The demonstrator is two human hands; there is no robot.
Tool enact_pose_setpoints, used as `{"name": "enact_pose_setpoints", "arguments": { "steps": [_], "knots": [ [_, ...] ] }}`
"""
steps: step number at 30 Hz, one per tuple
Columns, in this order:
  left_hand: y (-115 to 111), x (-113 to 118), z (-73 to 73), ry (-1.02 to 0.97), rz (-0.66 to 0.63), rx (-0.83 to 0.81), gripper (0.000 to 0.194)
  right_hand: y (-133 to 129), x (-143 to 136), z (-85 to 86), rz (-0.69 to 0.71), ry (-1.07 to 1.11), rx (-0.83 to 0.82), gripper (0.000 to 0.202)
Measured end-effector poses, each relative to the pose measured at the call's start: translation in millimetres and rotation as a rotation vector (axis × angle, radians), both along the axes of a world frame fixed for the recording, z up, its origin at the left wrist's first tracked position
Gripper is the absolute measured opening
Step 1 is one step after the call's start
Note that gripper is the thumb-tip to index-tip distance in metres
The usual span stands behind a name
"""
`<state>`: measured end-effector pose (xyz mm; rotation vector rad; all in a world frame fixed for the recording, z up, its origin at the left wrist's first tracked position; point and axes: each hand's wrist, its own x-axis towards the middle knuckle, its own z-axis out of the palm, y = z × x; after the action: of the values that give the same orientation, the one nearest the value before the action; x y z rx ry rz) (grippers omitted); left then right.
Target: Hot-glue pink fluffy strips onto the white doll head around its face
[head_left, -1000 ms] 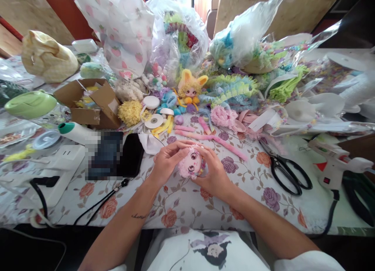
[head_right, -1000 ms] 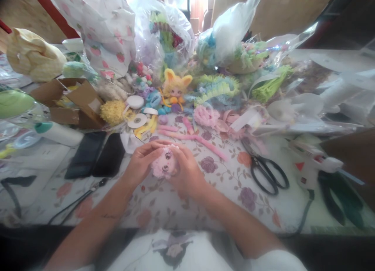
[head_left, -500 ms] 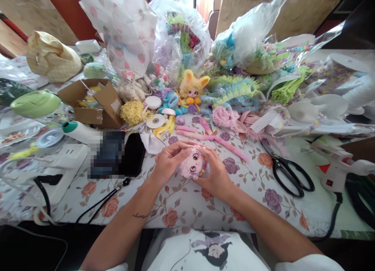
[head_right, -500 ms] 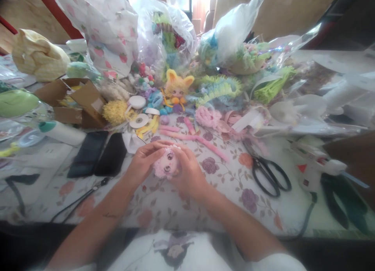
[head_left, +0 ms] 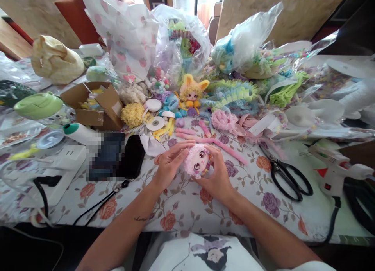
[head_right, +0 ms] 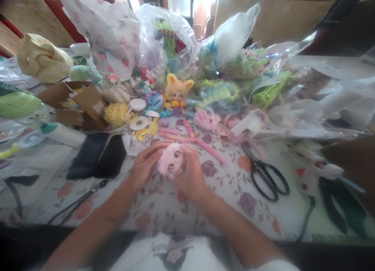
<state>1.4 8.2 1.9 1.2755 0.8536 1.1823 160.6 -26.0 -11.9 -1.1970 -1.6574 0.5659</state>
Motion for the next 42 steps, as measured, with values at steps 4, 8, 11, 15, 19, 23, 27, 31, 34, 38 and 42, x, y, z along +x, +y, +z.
{"name": "enact_pose_setpoints", "arguments": {
  "steps": [4,8,11,15,19,23,27,31,34,38,42],
  "knots": [
    [0.7,0.2,-0.7,0.029,-0.011,-0.026,0.022,-1.6,0.2,-3.6,0.02,0.023,-0.029,0.067],
    [2.7,-0.5,-3.4,-0.014,-0.057,-0.08,0.021,-3.5,-1.2,-8.3,-0.004,0.024,-0.009,0.064],
    [3.7,0.0,-5.7,-0.027,-0.052,-0.098,0.021,-4.6,-2.3,-10.3,-0.013,0.04,-0.032,0.063],
    [3.9,1.4,-7.7,-0.019,-0.05,-0.083,0.023,-4.6,-2.5,-10.1,-0.013,0.057,-0.031,0.062],
    [3.6,1.6,-7.6,-0.009,-0.061,-0.073,0.022,-4.3,-2.1,-8.1,-0.012,0.066,-0.025,0.061],
    [3.3,1.4,-6.3,0.005,-0.063,-0.071,0.023,-3.8,-2.4,-7.1,-0.011,0.058,-0.03,0.057],
    [3.0,1.5,-6.8,-0.021,-0.04,-0.138,0.03,-2.9,-4.2,-7.3,-0.031,0.05,-0.048,0.061],
    [2.8,1.7,-9.5,-0.095,0.001,-0.175,0.04,-1.8,-5.3,-6.2,-0.048,0.044,-0.042,0.066],
    [1.9,1.5,-8.9,-0.07,0.029,-0.107,0.037,-0.8,-4.3,-3.8,-0.076,0.064,-0.044,0.063],
    [-0.5,1.2,-2.0,0.076,0.022,0.059,0.03,-0.5,-2.7,-0.7,-0.099,0.117,-0.079,0.059],
    [-1.4,2.2,2.4,0.144,-0.047,0.138,0.03,-1.6,-2.8,-0.3,-0.109,0.138,-0.095,0.058]
  ]
}}
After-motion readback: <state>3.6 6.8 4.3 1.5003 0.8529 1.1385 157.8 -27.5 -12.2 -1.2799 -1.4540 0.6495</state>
